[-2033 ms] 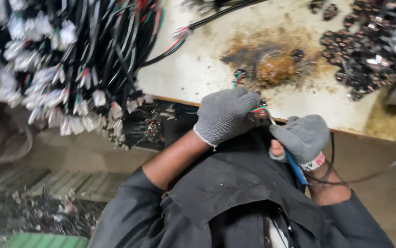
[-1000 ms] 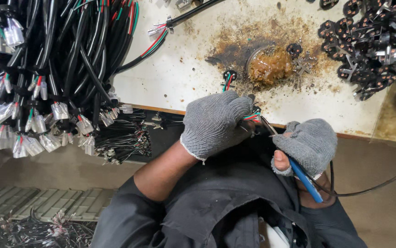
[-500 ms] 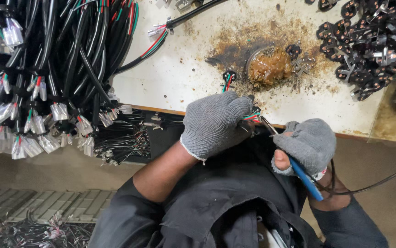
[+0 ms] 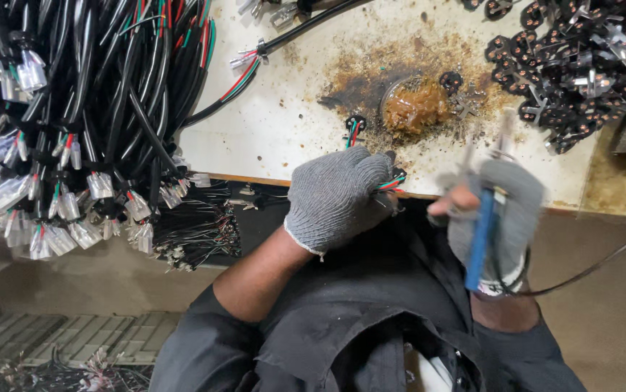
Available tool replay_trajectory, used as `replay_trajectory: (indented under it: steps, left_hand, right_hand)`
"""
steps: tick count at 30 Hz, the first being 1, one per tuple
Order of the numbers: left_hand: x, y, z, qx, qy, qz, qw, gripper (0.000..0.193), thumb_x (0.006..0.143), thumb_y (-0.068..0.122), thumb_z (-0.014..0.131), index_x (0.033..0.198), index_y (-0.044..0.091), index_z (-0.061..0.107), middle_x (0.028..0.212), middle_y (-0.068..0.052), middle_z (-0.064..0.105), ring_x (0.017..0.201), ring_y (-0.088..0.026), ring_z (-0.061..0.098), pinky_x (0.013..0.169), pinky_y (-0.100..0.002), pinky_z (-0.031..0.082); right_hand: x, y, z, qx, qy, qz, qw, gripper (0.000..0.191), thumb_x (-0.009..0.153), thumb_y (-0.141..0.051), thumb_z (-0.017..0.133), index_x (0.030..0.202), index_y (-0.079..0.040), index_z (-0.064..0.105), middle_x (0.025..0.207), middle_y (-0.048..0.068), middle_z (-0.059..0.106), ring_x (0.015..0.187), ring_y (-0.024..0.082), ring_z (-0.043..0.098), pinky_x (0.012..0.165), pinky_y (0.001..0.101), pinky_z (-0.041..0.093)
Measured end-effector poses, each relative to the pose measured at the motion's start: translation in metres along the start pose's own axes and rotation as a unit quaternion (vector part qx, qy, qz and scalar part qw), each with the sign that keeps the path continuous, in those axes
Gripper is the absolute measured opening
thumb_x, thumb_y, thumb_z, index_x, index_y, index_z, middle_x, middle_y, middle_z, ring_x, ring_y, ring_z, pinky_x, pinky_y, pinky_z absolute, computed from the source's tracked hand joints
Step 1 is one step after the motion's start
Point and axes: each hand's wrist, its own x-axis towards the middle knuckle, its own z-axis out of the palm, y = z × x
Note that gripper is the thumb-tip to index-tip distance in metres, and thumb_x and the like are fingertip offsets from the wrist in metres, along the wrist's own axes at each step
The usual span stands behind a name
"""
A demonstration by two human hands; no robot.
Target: The person solders wire ends to electrical connectors at a workbench. They hold a wire in one hand and a soldering iron in the other, dip the wire tip into flux, apply the hot iron to tin and join the wires, then set the finished connector aside and pick up the next one.
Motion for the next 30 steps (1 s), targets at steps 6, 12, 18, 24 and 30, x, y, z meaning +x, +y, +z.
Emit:
replay_trajectory:
  steps: [6, 12, 18, 24, 30]
  left_hand:
    - [0.000, -0.003, 0.005, -0.005, 0.024, 0.001, 1.000, 0.033, 0.075, 0.033, 0.084, 0.098, 0.019, 0.066, 0.084, -0.005, 0.062, 0.075, -0.029, 0.067, 0.062, -0.045, 0.051]
    - [0.000, -0.004, 0.004, -0.002, 0.006, 0.005, 1.000, 0.037, 0.073, 0.030, 0.082, 0.105, 0.018, 0.066, 0.081, -0.007, 0.062, 0.071, -0.030, 0.066, 0.057, -0.046, 0.048]
    - [-0.004, -0.018, -0.010, -0.153, -0.008, 0.063, 0.986, 0.030, 0.084, 0.033, 0.065, 0.101, 0.011, 0.055, 0.077, -0.010, 0.055, 0.072, -0.037, 0.061, 0.064, -0.048, 0.048]
    - [-0.008, -0.024, -0.018, -0.160, -0.091, 0.050, 0.982, 0.022, 0.089, 0.030, 0.061, 0.101, 0.013, 0.055, 0.087, -0.012, 0.060, 0.082, -0.040, 0.064, 0.070, -0.049, 0.048]
    - [-0.010, -0.004, -0.017, -0.200, -0.097, -0.041, 0.974, 0.017, 0.102, 0.025, 0.060, 0.110, 0.010, 0.058, 0.091, -0.014, 0.064, 0.087, -0.040, 0.067, 0.072, -0.050, 0.049]
  right_hand:
    - [-0.006, -0.014, 0.014, -0.223, -0.055, -0.207, 0.951, 0.029, 0.092, -0.008, 0.071, 0.103, 0.005, 0.048, 0.093, 0.013, 0.071, 0.082, 0.025, 0.068, 0.083, 0.0361, 0.052]
    - [0.007, -0.019, 0.024, -0.271, -0.074, -0.233, 0.931, 0.020, 0.090, -0.010, 0.078, 0.101, 0.003, 0.066, 0.093, 0.011, 0.074, 0.083, 0.024, 0.070, 0.077, 0.0347, 0.050]
    - [0.005, -0.015, 0.014, -0.280, -0.076, -0.208, 0.934, 0.014, 0.091, -0.013, 0.082, 0.101, -0.005, 0.077, 0.091, 0.010, 0.074, 0.084, 0.024, 0.071, 0.080, 0.0341, 0.051]
    - [0.006, -0.007, 0.016, -0.293, -0.058, -0.267, 0.916, 0.023, 0.088, -0.009, 0.083, 0.102, -0.001, 0.067, 0.093, 0.009, 0.074, 0.085, 0.027, 0.070, 0.084, 0.0392, 0.050]
    - [-0.005, -0.012, 0.010, -0.134, -0.079, -0.209, 0.965, 0.028, 0.094, -0.016, 0.080, 0.110, -0.002, 0.061, 0.105, 0.008, 0.072, 0.095, 0.019, 0.072, 0.086, 0.0293, 0.057]
